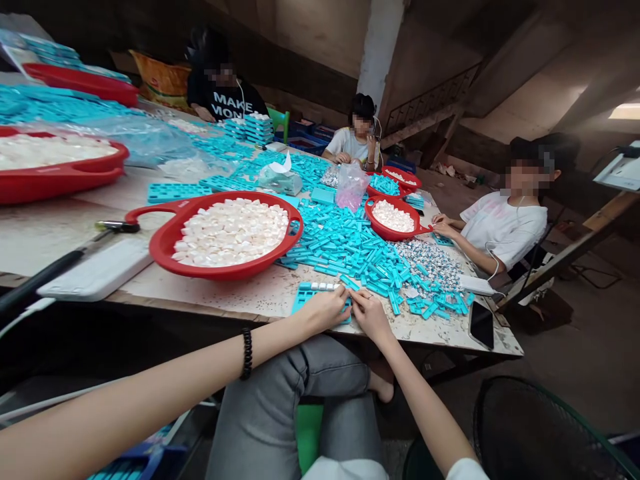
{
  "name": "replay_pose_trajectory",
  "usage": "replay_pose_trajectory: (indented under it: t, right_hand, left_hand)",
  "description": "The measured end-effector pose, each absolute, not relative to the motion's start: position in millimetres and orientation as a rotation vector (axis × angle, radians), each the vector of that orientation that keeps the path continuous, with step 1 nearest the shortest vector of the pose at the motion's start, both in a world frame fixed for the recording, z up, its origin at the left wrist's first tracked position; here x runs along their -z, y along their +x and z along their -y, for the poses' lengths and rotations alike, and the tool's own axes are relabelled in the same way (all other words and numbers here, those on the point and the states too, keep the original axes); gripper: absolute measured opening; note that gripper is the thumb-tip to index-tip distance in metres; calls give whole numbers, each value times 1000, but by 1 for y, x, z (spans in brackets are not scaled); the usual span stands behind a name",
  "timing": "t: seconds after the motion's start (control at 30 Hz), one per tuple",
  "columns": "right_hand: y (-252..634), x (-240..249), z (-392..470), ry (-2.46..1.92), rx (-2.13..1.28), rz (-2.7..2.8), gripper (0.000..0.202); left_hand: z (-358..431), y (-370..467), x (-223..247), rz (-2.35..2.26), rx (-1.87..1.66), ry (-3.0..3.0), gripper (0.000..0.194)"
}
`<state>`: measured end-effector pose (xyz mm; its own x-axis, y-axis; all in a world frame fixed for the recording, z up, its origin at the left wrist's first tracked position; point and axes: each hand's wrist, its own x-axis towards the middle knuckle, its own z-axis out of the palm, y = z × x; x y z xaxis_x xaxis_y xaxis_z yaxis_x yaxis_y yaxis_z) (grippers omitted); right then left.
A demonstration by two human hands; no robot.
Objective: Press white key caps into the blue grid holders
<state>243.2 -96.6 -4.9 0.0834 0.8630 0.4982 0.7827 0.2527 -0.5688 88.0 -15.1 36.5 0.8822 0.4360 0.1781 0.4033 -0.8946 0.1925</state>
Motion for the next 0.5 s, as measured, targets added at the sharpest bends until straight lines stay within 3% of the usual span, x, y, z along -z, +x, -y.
replay_pose_trajectory:
  t: [0.23,0.5]
  right_hand:
    - [241,1,99,-1578,-176,1686,45]
    - [239,-3,100,-1580,-197,1660,48]
  left_hand:
    - [21,86,-41,-691,-350,2810,36]
    - [32,83,-33,-685,-337,2814,63]
